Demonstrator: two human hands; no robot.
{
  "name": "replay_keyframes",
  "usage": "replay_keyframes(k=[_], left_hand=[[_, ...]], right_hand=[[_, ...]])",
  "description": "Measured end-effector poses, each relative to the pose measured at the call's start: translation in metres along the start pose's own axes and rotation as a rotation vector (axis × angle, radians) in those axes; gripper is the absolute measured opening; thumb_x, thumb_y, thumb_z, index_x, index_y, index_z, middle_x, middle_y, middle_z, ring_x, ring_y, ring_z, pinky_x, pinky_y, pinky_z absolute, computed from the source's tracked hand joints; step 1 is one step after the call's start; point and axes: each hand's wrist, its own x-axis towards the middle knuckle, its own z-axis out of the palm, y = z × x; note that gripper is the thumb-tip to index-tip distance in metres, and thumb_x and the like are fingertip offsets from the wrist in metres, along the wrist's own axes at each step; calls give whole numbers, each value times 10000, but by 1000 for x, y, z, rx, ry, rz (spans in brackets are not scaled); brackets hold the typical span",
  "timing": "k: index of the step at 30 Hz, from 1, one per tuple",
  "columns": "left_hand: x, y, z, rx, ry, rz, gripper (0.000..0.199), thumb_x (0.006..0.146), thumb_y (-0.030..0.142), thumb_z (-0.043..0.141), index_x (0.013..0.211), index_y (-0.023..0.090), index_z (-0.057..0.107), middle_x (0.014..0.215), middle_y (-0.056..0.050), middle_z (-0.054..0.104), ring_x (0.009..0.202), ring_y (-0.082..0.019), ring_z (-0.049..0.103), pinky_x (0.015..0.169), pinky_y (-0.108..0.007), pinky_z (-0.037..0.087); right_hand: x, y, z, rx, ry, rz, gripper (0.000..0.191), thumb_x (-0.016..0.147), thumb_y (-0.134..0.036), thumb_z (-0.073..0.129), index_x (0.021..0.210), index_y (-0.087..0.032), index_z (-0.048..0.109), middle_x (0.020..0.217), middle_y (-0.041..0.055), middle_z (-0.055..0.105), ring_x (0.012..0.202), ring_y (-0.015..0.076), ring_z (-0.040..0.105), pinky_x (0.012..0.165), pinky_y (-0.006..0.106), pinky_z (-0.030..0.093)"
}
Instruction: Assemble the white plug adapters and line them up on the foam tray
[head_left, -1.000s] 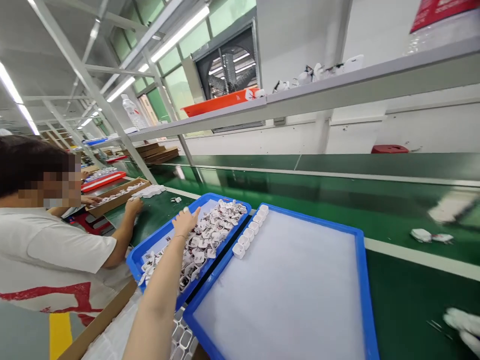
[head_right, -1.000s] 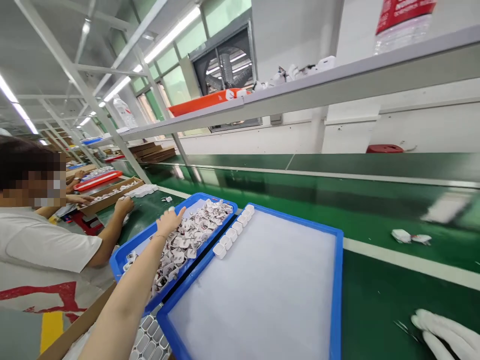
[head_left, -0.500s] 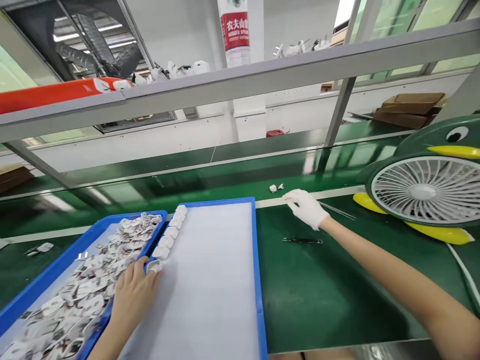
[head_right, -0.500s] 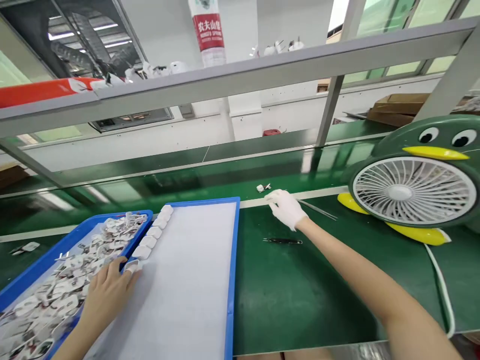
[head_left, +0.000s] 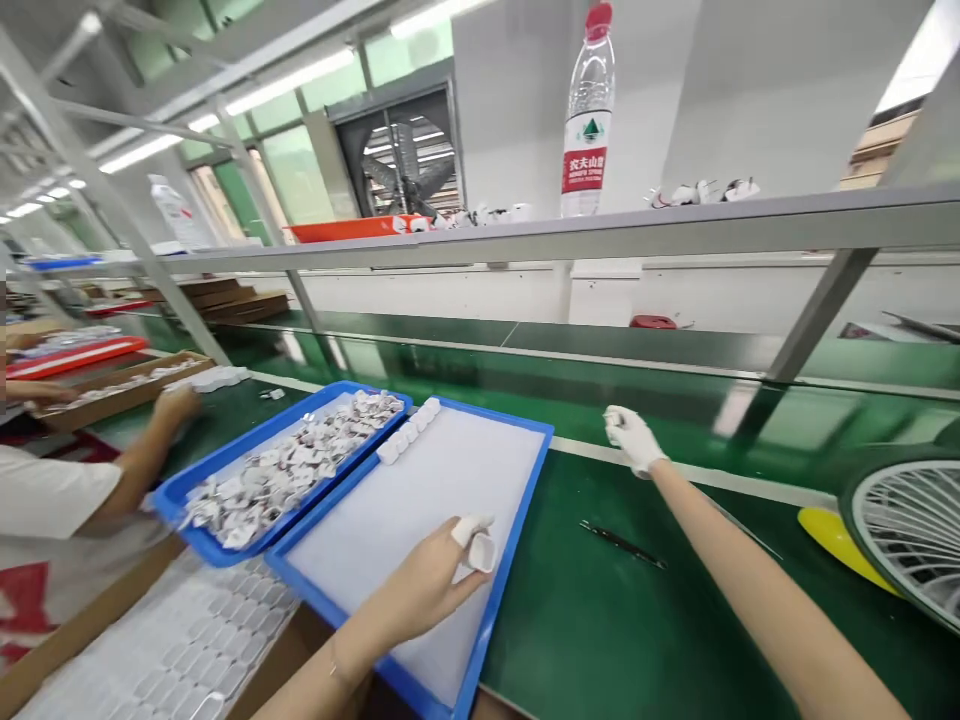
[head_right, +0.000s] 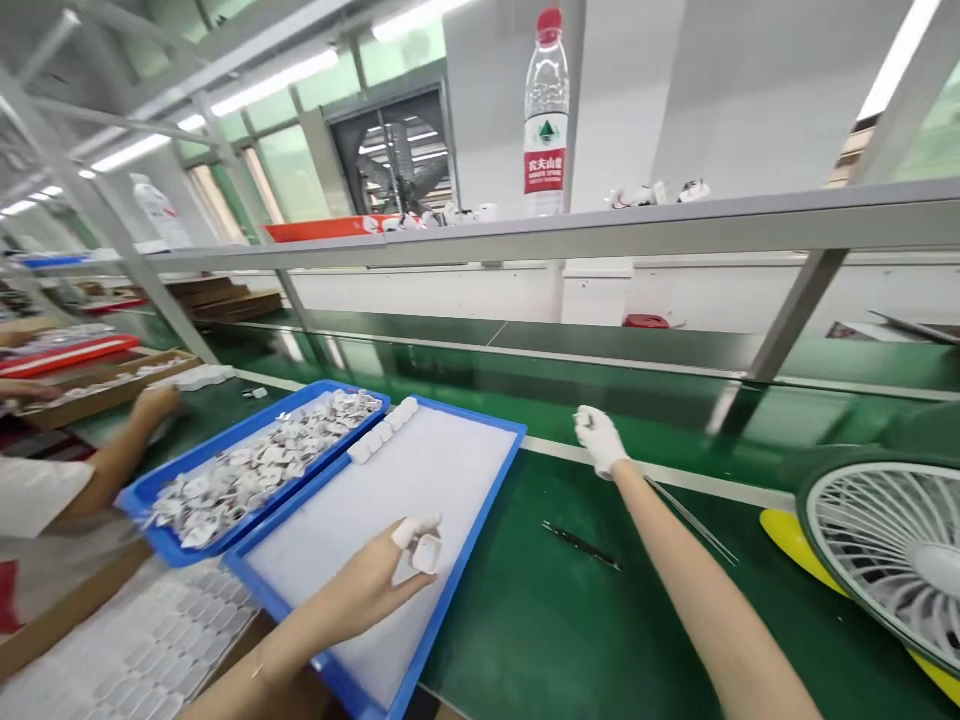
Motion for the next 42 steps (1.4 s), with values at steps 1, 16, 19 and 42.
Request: replay_keyframes(k=[1, 16, 19, 42], left_hand=[[4, 9, 6, -86, -6, -10, 373, 831, 266, 585, 1197, 251, 517, 1030, -50, 636, 913, -204, 609, 844, -360, 498], [117, 51, 125, -779, 85, 73, 558, 788, 270, 639, 1313, 217, 457, 1340, -99, 501, 1241, -219, 479, 1029, -355, 440], [116, 32, 122, -704, 79, 65, 514, 785, 255, 628, 1280, 210, 495, 1357, -96, 475, 1223, -211, 480, 1007, -341, 448], [118, -1, 129, -48, -20, 215, 396, 837, 334, 612, 1215, 234, 546, 1161, -76, 619, 1060, -219, 584, 782, -326, 556]], right_hand=[[-11, -2, -9, 96, -16, 14, 347, 927, -416, 480, 1129, -136, 517, 903, 47, 583, 594, 79, 507, 533, 221, 454], [-108, -34, -41, 937, 115, 347, 418, 695, -507, 733, 908, -184, 575, 816, 31, 635, 605, 86, 545, 564, 223, 471], [-112, -18, -26, 968, 142, 348, 473, 652, -455, 785, 996, -219, 562, 926, 21, 635, 805, 129, 630, 741, 284, 539], [-153, -11, -6, -252, 18, -386, 648, 842, -127, 548, 1411, -284, 278, 1058, 76, 626, 941, 204, 627, 818, 382, 559]])
